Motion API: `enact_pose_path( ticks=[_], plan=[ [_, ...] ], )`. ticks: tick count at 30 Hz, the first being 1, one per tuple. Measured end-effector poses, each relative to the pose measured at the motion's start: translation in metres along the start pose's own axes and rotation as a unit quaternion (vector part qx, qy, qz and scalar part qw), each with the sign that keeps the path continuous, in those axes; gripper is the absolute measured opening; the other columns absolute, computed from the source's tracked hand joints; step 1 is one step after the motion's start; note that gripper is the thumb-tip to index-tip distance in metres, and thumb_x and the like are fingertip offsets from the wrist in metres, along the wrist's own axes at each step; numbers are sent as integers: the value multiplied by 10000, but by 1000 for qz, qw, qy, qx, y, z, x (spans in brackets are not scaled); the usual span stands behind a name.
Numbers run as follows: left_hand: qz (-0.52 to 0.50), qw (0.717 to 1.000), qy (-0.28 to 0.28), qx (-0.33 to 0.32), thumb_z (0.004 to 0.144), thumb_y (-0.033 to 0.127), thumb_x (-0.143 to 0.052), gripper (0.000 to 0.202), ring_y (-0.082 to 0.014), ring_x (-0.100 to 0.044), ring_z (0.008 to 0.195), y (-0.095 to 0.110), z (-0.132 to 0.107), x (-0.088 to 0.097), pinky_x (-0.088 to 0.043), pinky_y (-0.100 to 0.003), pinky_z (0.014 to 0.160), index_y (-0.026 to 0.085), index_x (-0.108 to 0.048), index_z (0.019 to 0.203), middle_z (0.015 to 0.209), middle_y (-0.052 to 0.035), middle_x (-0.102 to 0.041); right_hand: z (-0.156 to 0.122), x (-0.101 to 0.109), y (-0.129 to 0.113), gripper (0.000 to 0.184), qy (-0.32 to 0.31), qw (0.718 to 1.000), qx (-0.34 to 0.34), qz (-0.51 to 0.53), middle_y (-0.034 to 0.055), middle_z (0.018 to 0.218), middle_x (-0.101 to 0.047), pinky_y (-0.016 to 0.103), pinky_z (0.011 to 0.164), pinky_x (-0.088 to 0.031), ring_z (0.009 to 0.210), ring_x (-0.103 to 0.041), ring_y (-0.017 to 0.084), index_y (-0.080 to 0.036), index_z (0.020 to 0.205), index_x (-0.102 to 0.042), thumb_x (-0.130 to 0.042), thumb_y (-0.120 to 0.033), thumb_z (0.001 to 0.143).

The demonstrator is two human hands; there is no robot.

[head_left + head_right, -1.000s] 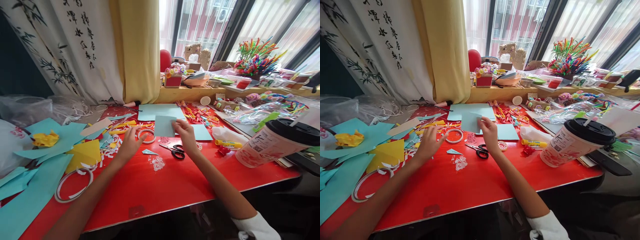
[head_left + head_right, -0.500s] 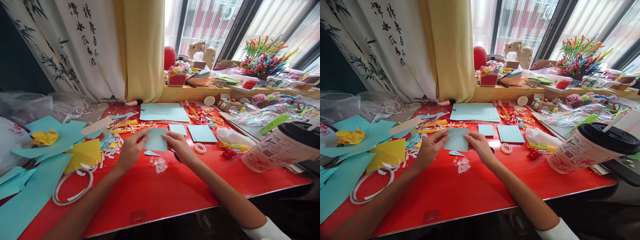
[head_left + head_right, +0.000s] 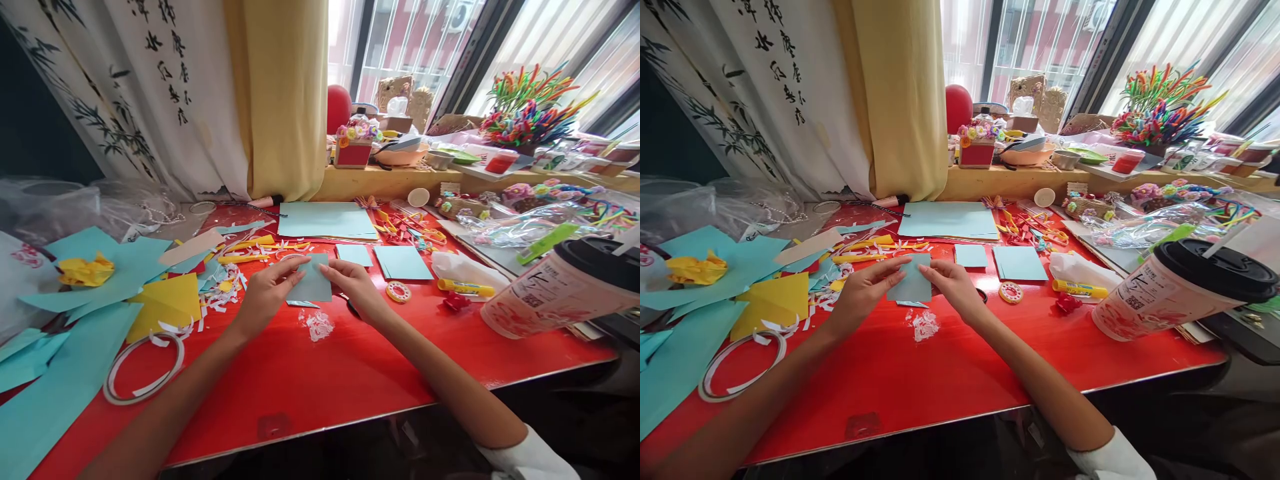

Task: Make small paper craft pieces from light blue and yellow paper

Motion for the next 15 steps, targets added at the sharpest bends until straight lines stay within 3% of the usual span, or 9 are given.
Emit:
enact_pose_path(
  ticks=[4,8,11,15],
  plan=[
    [-14,1000,-19,16,807,378,-522,363,-188,-587,945,-1,0,-1,-483,-273,766,282,-564,1155,1092,-7,-631,0,1,-1,245,4,1000,8,-20,4,715,-552,224,556,-430,616,-508,98,-175,772,-590,-606,-417,733],
    [10,1000,-18,7,824,389,-490,323,-192,-544,1037,4,0,-1,-445,-274,848,291,-589,1115,1137,3,-606,1,6,2,264,29,998,27,-46,-21,619,-471,207,482,-359,535,-419,77,-165,688,-553,-597,-421,735],
    [11,999,-30,22,775,404,-552,371,-192,-579,937,4,1,-3,-477,-292,783,270,-566,1121,1037,-19,-631,1,9,2,280,61,992,42,-99,-15,613,-475,211,462,-323,528,-402,81,-163,699,-574,-572,-439,750],
    [-45,999,8,30,743,336,-584,236,-170,-584,856,-1,3,-2,-503,-281,710,190,-557,927,935,-30,-608,0,9,-2,268,76,993,34,-89,12,702,-558,215,509,-388,605,-493,102,-171,812,-613,-567,-428,755]
  ],
)
Point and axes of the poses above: each hand's wrist, its own z-axis towards the middle knuckle, its own x-axis out of the back of the hand, y = z × x, the point moved 3 cm from there along z, towards the middle knuckle
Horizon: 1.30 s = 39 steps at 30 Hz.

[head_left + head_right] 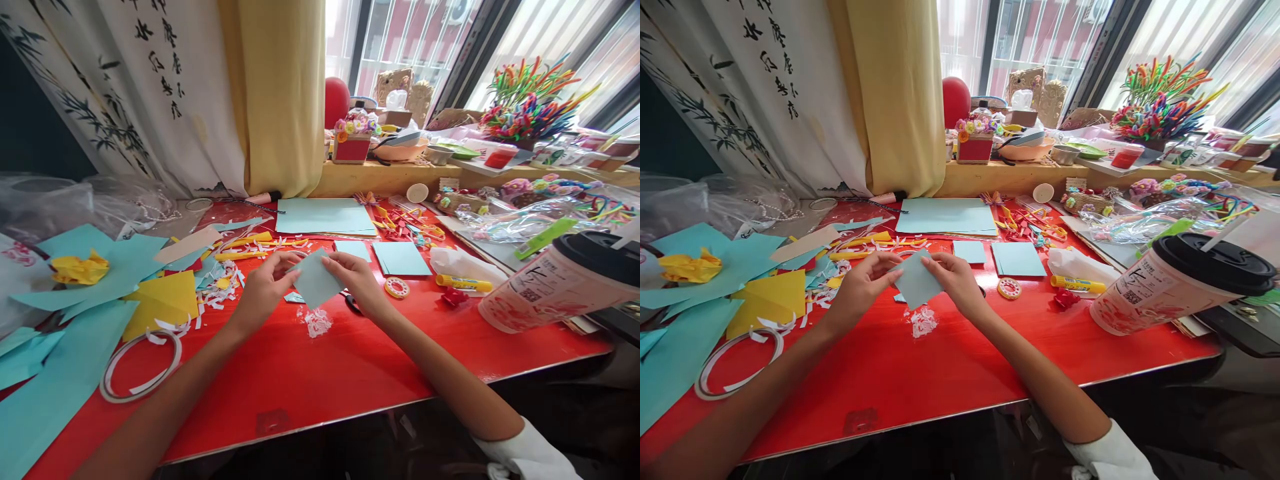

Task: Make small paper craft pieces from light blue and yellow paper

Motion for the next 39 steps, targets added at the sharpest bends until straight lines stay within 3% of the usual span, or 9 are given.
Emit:
enact_pose_path(
  ticks=[4,7,10,13,22,25,28,31,39],
  plan=[
    [-82,995,54,13,723,299,-602,290,-149,-597,797,-2,2,5,-511,-290,697,191,-478,962,846,1,-576,0,-3,-2,294,-78,996,-14,31,31,841,-596,239,597,-478,729,-567,133,-175,959,-595,-635,-325,710],
    [-56,998,-1,27,728,296,-597,407,-128,-596,671,1,2,4,-500,-297,681,208,-446,1096,756,20,-582,1,2,-2,267,-71,997,9,-5,26,841,-586,228,558,-474,691,-554,120,-175,980,-585,-601,-280,735],
    [-25,997,-62,42,733,330,-584,343,-126,-580,578,2,1,1,-483,-272,595,191,-504,1036,656,21,-571,2,5,-2,286,-82,993,42,-68,27,891,-589,226,541,-464,686,-544,121,-198,1012,-585,-595,-260,733],
    [-76,994,-34,73,736,358,-574,249,-130,-579,522,-1,1,1,-477,-266,519,187,-487,895,617,30,-562,3,7,-2,429,-84,993,35,-70,36,959,-584,241,543,-474,692,-554,131,-231,1116,-530,-632,-279,702],
    [-87,991,-68,82,723,361,-608,290,-143,-592,681,-8,3,-3,-494,-249,553,181,-528,937,786,-13,-625,4,9,-5,361,-95,993,54,-42,0,822,-559,204,519,-418,655,-525,102,-217,1058,-501,-610,-198,714],
    [-136,987,-17,79,721,364,-614,276,-134,-587,644,-10,3,0,-507,-259,560,180,-535,911,768,-8,-630,4,9,-3,467,-99,995,19,-21,-10,753,-568,230,521,-442,589,-532,102,-217,1136,-457,-637,-244,705],
    [-157,984,10,80,692,329,-649,279,-128,-591,649,-9,2,3,-507,-254,589,179,-540,901,773,-3,-641,4,8,-3,351,-121,993,4,14,20,784,-596,247,533,-468,571,-541,98,-172,1055,-547,-610,-288,729],
    [-149,986,-16,76,700,316,-642,305,-135,-591,687,-7,2,2,-502,-246,593,181,-587,968,802,-13,-645,3,8,-4,253,-139,990,0,25,36,778,-607,234,519,-472,577,-548,96,-145,957,-628,-575,-289,756],
    [-85,992,-85,39,773,246,-545,309,-154,-566,821,0,-3,-2,-513,-252,654,233,-640,1067,1004,-32,-642,3,11,-6,338,-113,984,-36,130,32,763,-638,249,584,-541,601,-609,105,-208,1135,-573,-503,-282,813]
  ],
)
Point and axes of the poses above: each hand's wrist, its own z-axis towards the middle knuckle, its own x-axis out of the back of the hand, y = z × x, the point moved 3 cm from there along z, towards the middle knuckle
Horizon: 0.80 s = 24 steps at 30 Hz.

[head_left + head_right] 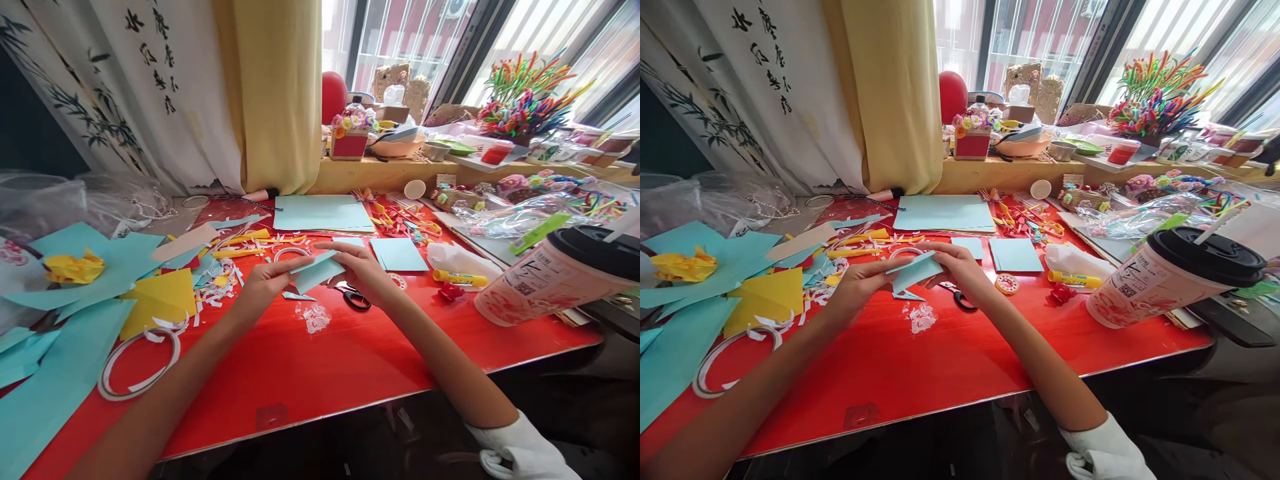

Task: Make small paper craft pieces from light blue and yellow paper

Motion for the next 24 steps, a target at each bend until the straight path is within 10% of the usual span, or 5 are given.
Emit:
enact_pose_path(
  ticks=[8,18,24],
  plan=[
    [130,988,-54,-57,804,314,-526,327,-199,-516,1025,13,-7,-2,-480,-267,786,264,-606,1117,1117,-30,-596,3,3,3,350,34,999,6,-41,32,779,-645,292,681,-556,671,-640,128,-172,1058,-589,-576,-383,779],
    [52,998,-10,40,758,414,-574,374,-187,-596,843,-5,3,-5,-508,-277,693,173,-625,1038,996,-63,-645,1,-3,4,422,17,990,62,-129,-14,709,-593,300,683,-541,690,-612,123,-211,1175,-467,-575,-330,785],
    [1,999,5,33,735,411,-605,376,-193,-600,868,-10,4,-6,-496,-282,712,165,-604,1019,1002,-73,-644,2,-3,9,259,56,993,19,-104,31,751,-614,273,667,-531,668,-611,114,-134,846,-586,-606,-373,749]
  ],
)
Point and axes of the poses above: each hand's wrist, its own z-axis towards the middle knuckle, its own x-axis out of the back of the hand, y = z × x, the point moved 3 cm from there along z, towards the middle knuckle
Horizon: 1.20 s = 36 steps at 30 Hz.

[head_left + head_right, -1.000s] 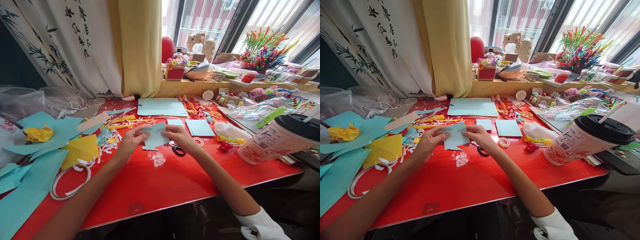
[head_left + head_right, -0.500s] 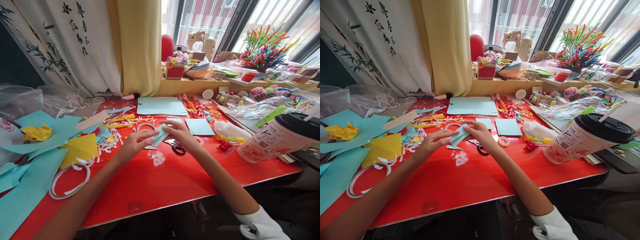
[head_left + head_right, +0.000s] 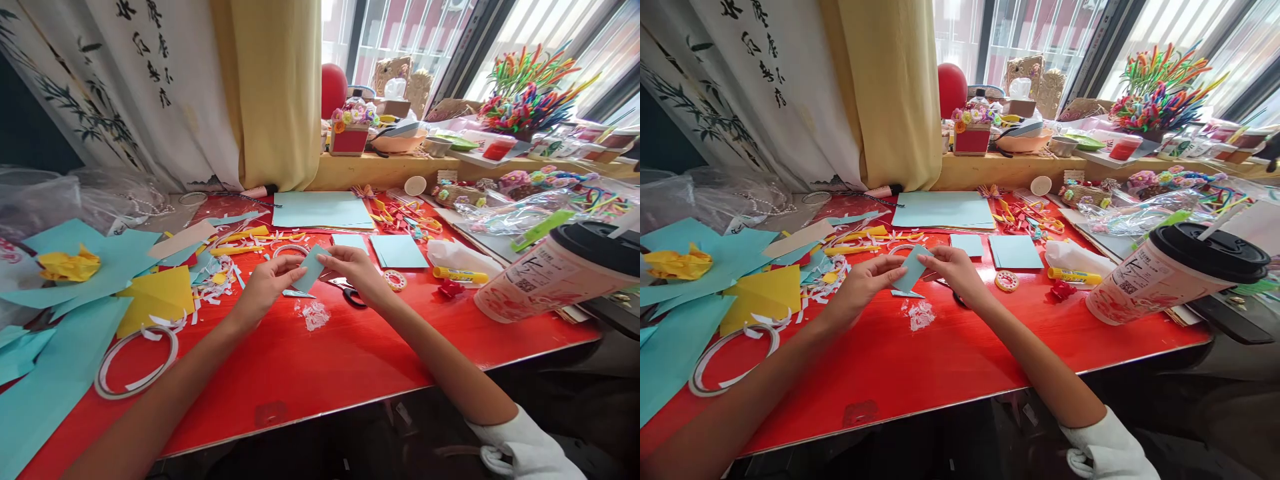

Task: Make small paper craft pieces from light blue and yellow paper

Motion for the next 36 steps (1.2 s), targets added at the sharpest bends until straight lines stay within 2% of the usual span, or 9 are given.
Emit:
enact_pose_path(
  ticks=[3,8,12,15,21,36],
  plan=[
    [22,1000,-11,-4,731,404,-613,378,-194,-587,908,3,-2,-3,-480,-275,739,167,-595,1024,1018,-71,-638,-2,-1,0,232,-1,998,37,-44,27,734,-599,271,677,-516,684,-589,113,-133,790,-599,-581,-363,769],
    [92,995,31,-35,774,451,-540,330,-171,-574,839,9,-6,-2,-452,-246,680,196,-621,968,955,-35,-644,-6,-8,-2,167,-3,988,83,-130,5,687,-591,260,638,-488,660,-581,117,-164,797,-595,-571,-328,777],
    [67,995,65,-43,768,446,-550,323,-164,-565,822,6,-6,-1,-442,-239,687,175,-625,928,898,-32,-639,-5,-11,0,192,-4,995,68,-79,7,692,-603,258,629,-495,651,-595,117,-161,837,-579,-609,-328,747],
    [40,996,69,-35,764,449,-556,339,-161,-565,792,3,-5,-1,-449,-244,673,157,-619,924,874,-38,-635,-3,-11,2,206,-10,998,53,-32,7,689,-609,260,635,-508,636,-600,110,-156,824,-568,-619,-337,738],
    [32,996,70,-55,756,451,-565,344,-174,-577,843,6,-5,0,-468,-252,693,174,-629,950,960,-43,-639,-4,-9,3,188,-1,995,72,-74,8,670,-600,252,613,-496,630,-582,105,-158,782,-582,-583,-345,767],
    [14,995,84,-55,752,429,-580,315,-158,-595,764,6,-6,-1,-479,-263,699,164,-661,903,854,-30,-666,-5,-10,1,187,-20,996,63,-60,9,689,-599,262,638,-490,647,-570,107,-156,802,-594,-590,-339,762]
  ],
)
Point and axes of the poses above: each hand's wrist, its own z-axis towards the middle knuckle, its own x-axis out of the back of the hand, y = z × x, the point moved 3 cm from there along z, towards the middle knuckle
